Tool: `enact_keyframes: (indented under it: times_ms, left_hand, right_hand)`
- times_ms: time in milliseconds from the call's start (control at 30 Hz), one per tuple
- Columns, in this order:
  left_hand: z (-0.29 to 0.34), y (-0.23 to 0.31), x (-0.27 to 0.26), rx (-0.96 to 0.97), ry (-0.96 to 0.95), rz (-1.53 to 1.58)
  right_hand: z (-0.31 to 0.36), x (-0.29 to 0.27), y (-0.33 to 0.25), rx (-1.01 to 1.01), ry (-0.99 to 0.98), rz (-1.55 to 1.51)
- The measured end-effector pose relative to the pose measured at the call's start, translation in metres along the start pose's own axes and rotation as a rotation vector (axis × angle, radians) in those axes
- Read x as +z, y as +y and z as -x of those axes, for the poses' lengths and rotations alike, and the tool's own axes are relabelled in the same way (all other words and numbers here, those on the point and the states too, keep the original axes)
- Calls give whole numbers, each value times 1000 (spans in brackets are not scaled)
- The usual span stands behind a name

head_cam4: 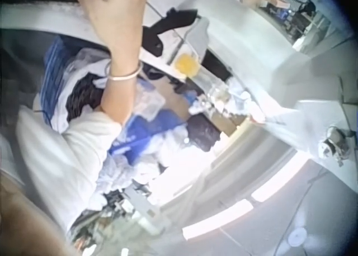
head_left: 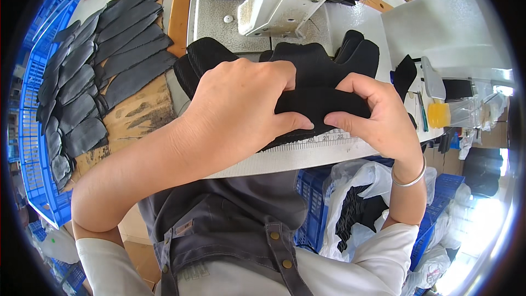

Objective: Sorting and stacking cut fabric and leather shoe upper components at a manufacturing station.

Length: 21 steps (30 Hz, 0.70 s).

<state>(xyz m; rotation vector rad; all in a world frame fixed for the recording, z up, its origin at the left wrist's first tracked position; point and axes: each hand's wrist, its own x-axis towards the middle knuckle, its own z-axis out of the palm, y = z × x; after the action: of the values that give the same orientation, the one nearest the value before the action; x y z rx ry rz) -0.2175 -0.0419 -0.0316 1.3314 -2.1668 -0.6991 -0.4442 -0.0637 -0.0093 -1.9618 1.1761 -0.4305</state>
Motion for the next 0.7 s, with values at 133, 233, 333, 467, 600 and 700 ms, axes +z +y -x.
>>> enact_keyframes:
  times_ms: [133, 233, 333, 467, 600, 700]
  left_hand:
    - [1, 0, 0, -7, -18, -31]
    - [1, -1, 1, 1, -22, -56]
    - [1, 2, -1, 7, -26, -93]
    - [2, 4, -12, 108, -7, -181]
    - [-1, 0, -32, -6, -203, -116]
    - [3, -2, -36, -92, -254, -7]
  right_hand:
    - [0, 1, -1, -29, -4, 49]
    - [-1, 0, -4, -29, -12, 109]
    - [-5, 3, -12, -59, -7, 224]
    - [-12, 0, -19, -86, -31, 349]
    - [-17, 2, -17, -28, -48, 334]
    - [-17, -1, -30, 38, -94, 391]
